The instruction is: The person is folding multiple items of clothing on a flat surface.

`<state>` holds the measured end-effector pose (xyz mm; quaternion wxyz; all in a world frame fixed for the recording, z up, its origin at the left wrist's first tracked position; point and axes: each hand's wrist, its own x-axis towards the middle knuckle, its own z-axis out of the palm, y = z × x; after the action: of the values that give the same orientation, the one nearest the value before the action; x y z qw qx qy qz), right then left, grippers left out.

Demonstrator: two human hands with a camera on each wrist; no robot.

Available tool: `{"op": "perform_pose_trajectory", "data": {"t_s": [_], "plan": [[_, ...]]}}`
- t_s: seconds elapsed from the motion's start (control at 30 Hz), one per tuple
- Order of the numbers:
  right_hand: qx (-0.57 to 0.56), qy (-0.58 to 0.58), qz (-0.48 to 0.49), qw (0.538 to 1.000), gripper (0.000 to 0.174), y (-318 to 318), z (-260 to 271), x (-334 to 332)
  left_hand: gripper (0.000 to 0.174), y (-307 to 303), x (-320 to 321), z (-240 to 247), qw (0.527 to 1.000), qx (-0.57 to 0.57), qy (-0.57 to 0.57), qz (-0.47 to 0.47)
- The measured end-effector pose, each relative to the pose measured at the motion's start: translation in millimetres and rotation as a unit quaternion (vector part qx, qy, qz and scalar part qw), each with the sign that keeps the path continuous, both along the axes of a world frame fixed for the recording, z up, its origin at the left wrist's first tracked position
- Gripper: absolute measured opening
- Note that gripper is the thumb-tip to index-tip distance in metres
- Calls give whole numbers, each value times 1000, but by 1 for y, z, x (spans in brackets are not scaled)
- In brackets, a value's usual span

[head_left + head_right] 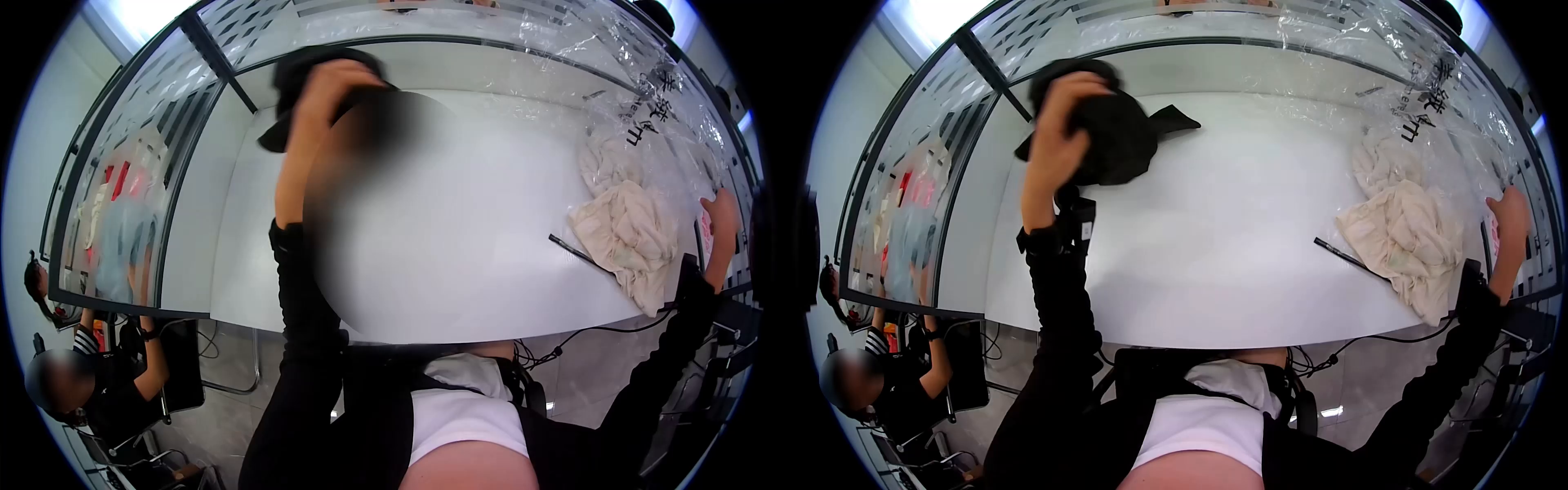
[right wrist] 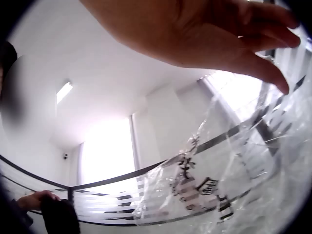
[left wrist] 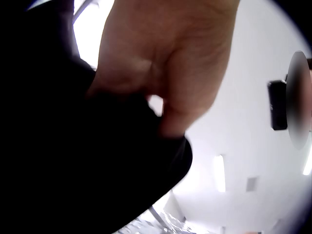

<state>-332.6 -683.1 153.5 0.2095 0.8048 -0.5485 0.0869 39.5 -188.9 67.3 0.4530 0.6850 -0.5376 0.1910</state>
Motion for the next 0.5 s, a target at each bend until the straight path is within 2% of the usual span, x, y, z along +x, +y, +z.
{"op": "perform_pose_trajectory", "data": {"t_s": [0.03,0.1,0.17,0.2,0.23,0.27,0.3,0.33,0.37,0.43,0.5], "plan": [[-63,41,-22,997,33,38,7,11,43,-15,-26,9,995,70,10,-74],[-114,25,64,991,30,100,9,30,57,-32,-70,19,952,208,30,-224],[-50,-6,147,988,27,110,-2,47,65,-30,-87,18,869,416,160,-214],[56,-44,231,970,27,160,0,69,61,-28,-83,4,883,408,99,-211],[121,-57,314,940,28,192,-6,85,59,-25,-71,-10,892,388,96,-209],[198,-69,387,898,28,224,-12,100,58,-21,-64,-10,908,356,116,-189],[233,-55,463,854,29,229,-32,110,56,-16,-57,-10,922,323,136,-167],[236,-41,500,832,28,231,-52,119,56,-11,-51,-6,921,342,160,-97],[238,-27,537,809,28,231,-72,130,56,-5,-38,-19,940,319,114,-31],[275,11,546,791,35,235,-101,160,59,1,-20,-27,904,386,125,132],[275,8,557,783,57,249,-120,186,62,-4,-12,-39,867,421,113,241]]}}
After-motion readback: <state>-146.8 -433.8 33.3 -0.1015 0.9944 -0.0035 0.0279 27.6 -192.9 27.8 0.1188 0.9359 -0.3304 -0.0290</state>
